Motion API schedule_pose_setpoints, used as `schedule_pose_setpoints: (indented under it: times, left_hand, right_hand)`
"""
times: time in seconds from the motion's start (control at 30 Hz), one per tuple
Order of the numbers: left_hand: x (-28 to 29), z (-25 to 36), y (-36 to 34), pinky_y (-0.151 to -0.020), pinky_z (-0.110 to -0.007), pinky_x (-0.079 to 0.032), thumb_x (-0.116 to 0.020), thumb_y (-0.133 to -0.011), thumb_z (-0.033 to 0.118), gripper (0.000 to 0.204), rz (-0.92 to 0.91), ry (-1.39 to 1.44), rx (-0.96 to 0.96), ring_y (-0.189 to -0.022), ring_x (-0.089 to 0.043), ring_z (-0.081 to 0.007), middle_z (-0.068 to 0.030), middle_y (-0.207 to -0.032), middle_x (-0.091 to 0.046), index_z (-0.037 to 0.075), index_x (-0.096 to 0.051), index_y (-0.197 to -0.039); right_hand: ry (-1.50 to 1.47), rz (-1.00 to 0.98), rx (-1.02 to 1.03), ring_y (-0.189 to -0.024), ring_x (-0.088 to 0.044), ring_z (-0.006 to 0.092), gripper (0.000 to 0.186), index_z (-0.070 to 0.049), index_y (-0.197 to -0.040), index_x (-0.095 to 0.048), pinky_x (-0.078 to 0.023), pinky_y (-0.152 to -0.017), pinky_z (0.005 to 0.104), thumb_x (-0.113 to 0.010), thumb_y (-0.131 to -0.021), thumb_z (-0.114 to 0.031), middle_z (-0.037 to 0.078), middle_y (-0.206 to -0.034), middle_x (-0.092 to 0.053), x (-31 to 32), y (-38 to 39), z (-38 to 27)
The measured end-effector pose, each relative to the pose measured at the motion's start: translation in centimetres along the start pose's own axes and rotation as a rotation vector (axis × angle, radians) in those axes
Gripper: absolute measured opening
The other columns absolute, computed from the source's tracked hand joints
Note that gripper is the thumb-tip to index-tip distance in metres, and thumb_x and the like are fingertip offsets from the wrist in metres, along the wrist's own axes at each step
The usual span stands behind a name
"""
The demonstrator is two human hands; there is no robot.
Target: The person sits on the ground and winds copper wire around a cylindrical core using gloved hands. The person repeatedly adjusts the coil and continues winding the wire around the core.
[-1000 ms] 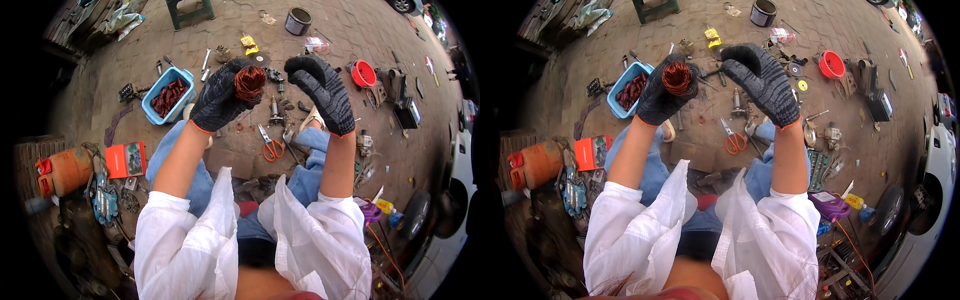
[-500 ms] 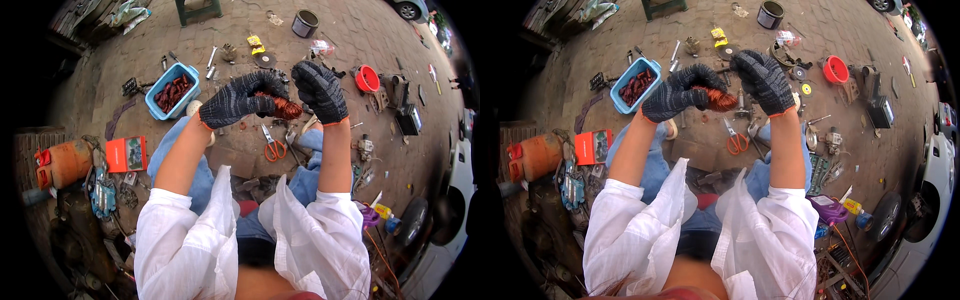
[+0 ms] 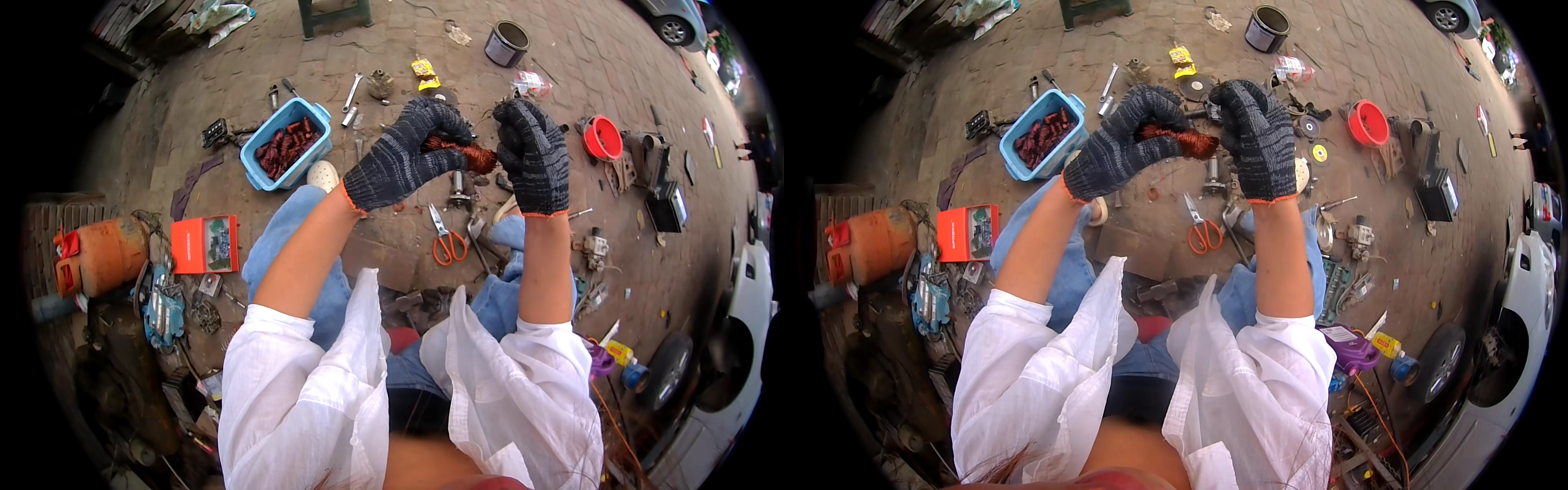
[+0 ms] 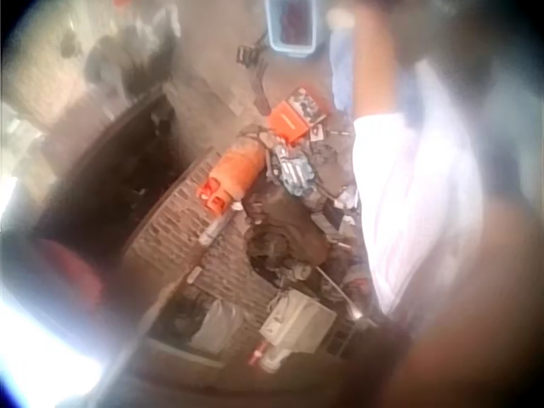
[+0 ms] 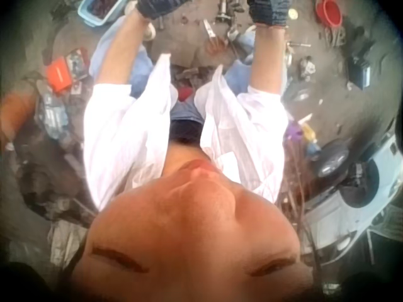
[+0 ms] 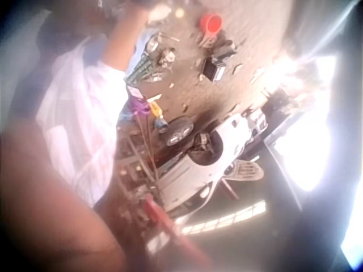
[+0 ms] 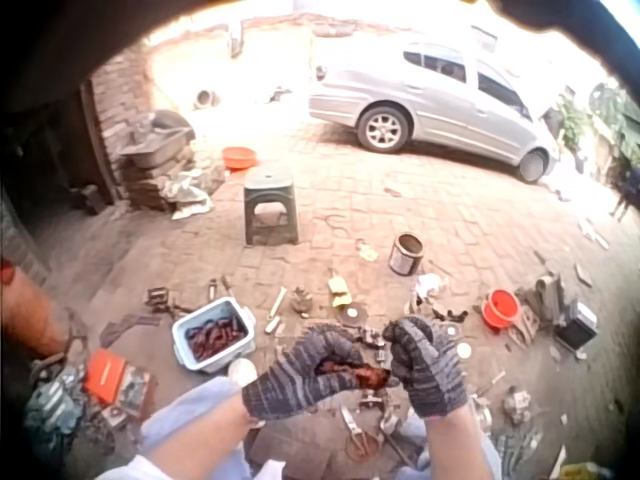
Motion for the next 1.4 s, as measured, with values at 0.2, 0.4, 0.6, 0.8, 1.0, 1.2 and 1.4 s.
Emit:
schedule_pose_setpoints:
  times: [0.2, 0.4, 0.6, 0.8, 1.0, 1.2, 1.4]
  left_hand:
    - [-0.7, -0.6, 0.2, -0.088, -0.028, -0.044, -0.065, -0.079, 0.009, 0.036, 0.050, 0.145, 0.270, -0.098, -0.052, -0.0137, -0.0075, -0.108, -0.054, 0.003, -0.051, -0.111]
    - [-1.8, -2.0, 0.5, -0.081, -0.031, -0.048, -0.065, -0.079, 0.017, 0.042, -0.003, 0.193, 0.417, -0.093, -0.059, -0.0190, -0.0135, -0.107, -0.059, 0.002, -0.051, -0.116]
    - [-1.8, -1.1, 0.3, -0.062, -0.022, -0.049, -0.062, -0.082, 0.015, 0.047, -0.002, 0.261, 0.425, -0.074, -0.056, -0.0075, -0.0055, -0.097, -0.061, 0.006, -0.046, -0.126]
    - [-1.4, -1.2, 0.4, -0.063, -0.023, -0.048, -0.062, -0.081, 0.017, 0.049, -0.137, 0.440, 0.515, -0.074, -0.055, -0.0072, -0.0049, -0.100, -0.062, 0.008, -0.046, -0.127]
    - [-1.7, -1.4, 0.8, -0.064, -0.022, -0.047, -0.063, -0.079, 0.014, 0.048, -0.160, 0.727, 0.654, -0.074, -0.053, -0.0066, -0.0031, -0.100, -0.062, 0.007, -0.049, -0.124]
    - [-2.0, -1.7, 0.9, -0.062, -0.022, -0.047, -0.063, -0.079, 0.015, 0.046, -0.137, 0.686, 0.643, -0.074, -0.053, -0.0064, -0.0031, -0.099, -0.062, 0.008, -0.051, -0.123]
    - [-2.4, -1.8, 0.6, -0.058, -0.021, -0.046, -0.064, -0.080, 0.018, 0.041, -0.069, 0.370, 0.563, -0.064, -0.054, -0.0062, -0.0019, -0.086, -0.064, 0.007, -0.054, -0.119]
  right_hand:
    - [-0.337, 0.130, -0.055, -0.074, -0.055, 0.0151, 0.017, 0.001, -0.087, -0.060, -0.044, -0.069, 0.0278, -0.050, -0.086, -0.013, 0.008, -0.082, -0.059, -0.8, 0.6, -1.3]
    - [-0.383, 0.233, -0.047, -0.065, -0.049, 0.0056, 0.020, -0.004, -0.090, -0.062, -0.037, -0.053, 0.0199, -0.052, -0.088, -0.022, 0.001, -0.083, -0.061, -1.2, 1.0, -1.1]
    - [-0.307, 0.213, 0.067, -0.073, -0.053, 0.0092, 0.020, -0.001, -0.092, -0.061, -0.042, -0.064, 0.0230, -0.052, -0.088, -0.019, 0.004, -0.084, -0.061, -1.6, 1.1, -1.4]
    - [-0.285, 0.142, 0.089, -0.075, -0.056, 0.0143, 0.017, 0.003, -0.088, -0.059, -0.044, -0.071, 0.0267, -0.051, -0.086, -0.011, 0.008, -0.082, -0.060, -1.6, 1.3, -2.5]
    - [-0.341, 0.110, 0.050, -0.073, -0.056, 0.0146, 0.016, 0.003, -0.087, -0.059, -0.045, -0.068, 0.0270, -0.051, -0.086, -0.011, 0.008, -0.079, -0.060, -1.8, 1.2, -3.0]
    - [-0.315, 0.054, -0.023, -0.074, -0.056, 0.0142, 0.017, 0.003, -0.087, -0.059, -0.045, -0.068, 0.0272, -0.049, -0.085, -0.012, 0.008, -0.080, -0.060, -1.4, 0.8, -2.6]
    - [-0.102, 0.065, 0.220, -0.074, -0.057, 0.0182, 0.017, 0.001, -0.089, -0.060, -0.045, -0.069, 0.0279, -0.049, -0.085, -0.011, 0.009, -0.082, -0.060, -0.9, 0.6, -1.9]
Point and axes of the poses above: each hand's wrist, its own y-axis away from the middle knuckle, its own x-axis out of the back of the hand, z = x × y, the point moved 4 cm from there along -y, towards the middle knuckle
